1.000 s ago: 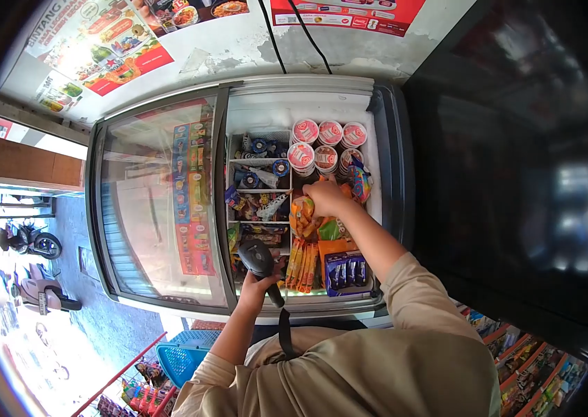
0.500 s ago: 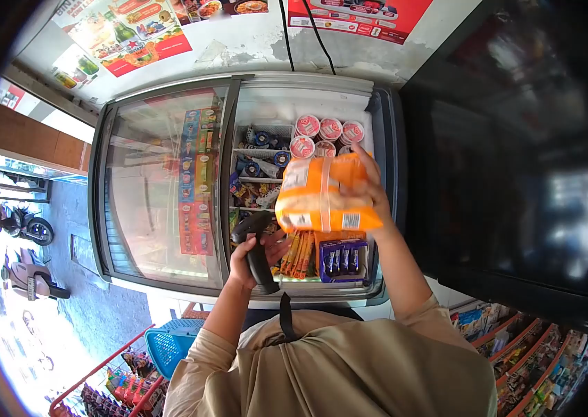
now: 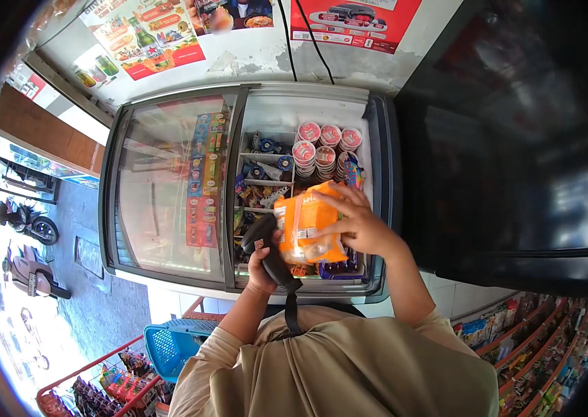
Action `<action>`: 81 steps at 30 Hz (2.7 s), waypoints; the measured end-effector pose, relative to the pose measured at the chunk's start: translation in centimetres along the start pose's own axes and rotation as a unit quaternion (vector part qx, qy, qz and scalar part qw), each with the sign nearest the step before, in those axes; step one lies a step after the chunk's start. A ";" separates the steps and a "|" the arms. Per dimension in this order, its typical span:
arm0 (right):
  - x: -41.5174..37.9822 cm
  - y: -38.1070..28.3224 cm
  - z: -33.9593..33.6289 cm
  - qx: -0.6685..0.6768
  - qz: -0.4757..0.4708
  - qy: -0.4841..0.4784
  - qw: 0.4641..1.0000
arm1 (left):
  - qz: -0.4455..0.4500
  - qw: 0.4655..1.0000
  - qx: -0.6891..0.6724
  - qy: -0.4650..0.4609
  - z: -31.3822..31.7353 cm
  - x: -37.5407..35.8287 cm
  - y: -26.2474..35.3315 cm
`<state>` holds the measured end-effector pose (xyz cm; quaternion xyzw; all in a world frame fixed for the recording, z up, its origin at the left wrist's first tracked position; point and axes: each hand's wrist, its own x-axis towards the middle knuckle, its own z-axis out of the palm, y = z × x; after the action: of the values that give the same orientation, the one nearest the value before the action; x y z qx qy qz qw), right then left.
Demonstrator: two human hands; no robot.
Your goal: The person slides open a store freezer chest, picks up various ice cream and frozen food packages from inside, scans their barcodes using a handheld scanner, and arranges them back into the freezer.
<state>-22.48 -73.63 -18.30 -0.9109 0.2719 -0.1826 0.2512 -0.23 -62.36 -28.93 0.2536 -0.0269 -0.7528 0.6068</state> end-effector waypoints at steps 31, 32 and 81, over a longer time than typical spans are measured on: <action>-4.5 -3.2 4.8 0.444 0.331 0.333 0.763 | 0.152 0.940 0.296 -0.071 7.4 -4.2 1.4; -4.9 -2.6 5.6 0.487 0.324 0.324 0.744 | 0.152 0.940 0.297 -0.071 7.7 -4.3 1.6; -6.2 -4.5 0.4 0.666 0.268 0.353 0.600 | -0.208 0.969 0.110 -0.069 3.4 -6.0 -3.0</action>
<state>-25.36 -66.58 -17.29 -0.2413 0.3747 -0.5450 0.7102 -3.59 -56.94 -24.92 0.2658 -0.0976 -0.8709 0.4017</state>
